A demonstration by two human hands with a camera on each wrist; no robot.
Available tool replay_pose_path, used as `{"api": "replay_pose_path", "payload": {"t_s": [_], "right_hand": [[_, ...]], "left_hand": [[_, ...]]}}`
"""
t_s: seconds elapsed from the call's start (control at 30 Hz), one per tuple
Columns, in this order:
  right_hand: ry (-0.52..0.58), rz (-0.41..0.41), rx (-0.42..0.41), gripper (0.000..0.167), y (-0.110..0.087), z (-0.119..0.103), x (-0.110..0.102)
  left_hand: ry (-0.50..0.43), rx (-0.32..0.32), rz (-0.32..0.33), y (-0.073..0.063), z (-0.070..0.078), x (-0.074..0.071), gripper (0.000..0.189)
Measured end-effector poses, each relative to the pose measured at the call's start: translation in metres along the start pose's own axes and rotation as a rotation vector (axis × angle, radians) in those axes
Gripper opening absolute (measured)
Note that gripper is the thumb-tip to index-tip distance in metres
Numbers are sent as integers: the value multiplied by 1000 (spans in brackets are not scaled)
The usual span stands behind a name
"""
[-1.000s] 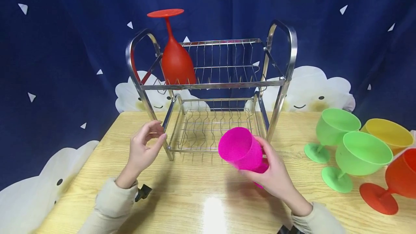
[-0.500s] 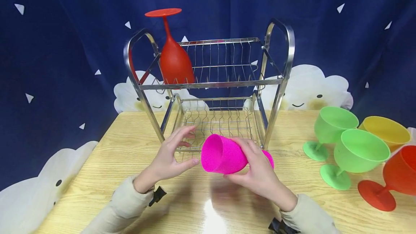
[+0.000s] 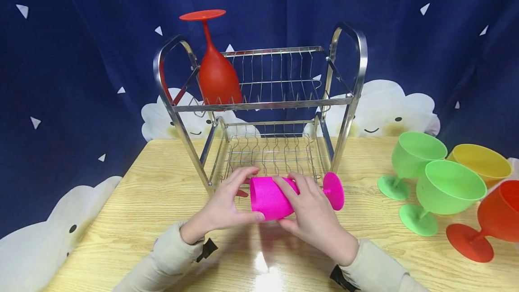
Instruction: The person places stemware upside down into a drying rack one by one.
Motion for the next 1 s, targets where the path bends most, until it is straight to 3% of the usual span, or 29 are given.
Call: {"api": "replay_pose_path", "payload": {"t_s": [0.2,0.37,0.57,0.67,0.73,0.83,0.93,1.0], "right_hand": [[-17,24,9,87,2,-3,-4],[60,96,20,81,1,-7,-15],[323,272,-19,52,-8,-5,-32],[499,233,-27,32,-13,1,-25],[627,156,46,30,-16,9,-13],[799,57,238,38,-20,26,10],[1012,41,422,45,-23,39,28],[1170,68,496,50,-23,45,35]], "left_hand": [[-103,11,37,1,0,0,71],[-185,8,69,1,-1,-6,68],[-172,-44,115,-1,-7,-21,67],[-214,-76,147,-3,-12,-29,65],[-265,-89,164,-3,-13,-33,64],[-355,-102,189,-3,-15,-35,63],[-406,-103,217,-3,-15,-35,63],[-424,-98,235,-3,-15,-34,63]]}}
Point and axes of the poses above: each hand's wrist, its own y-axis towards the middle knuckle, its own x-axis out of the palm, z = x × y, the point moved 8 cm from there along y, towards the middle knuckle
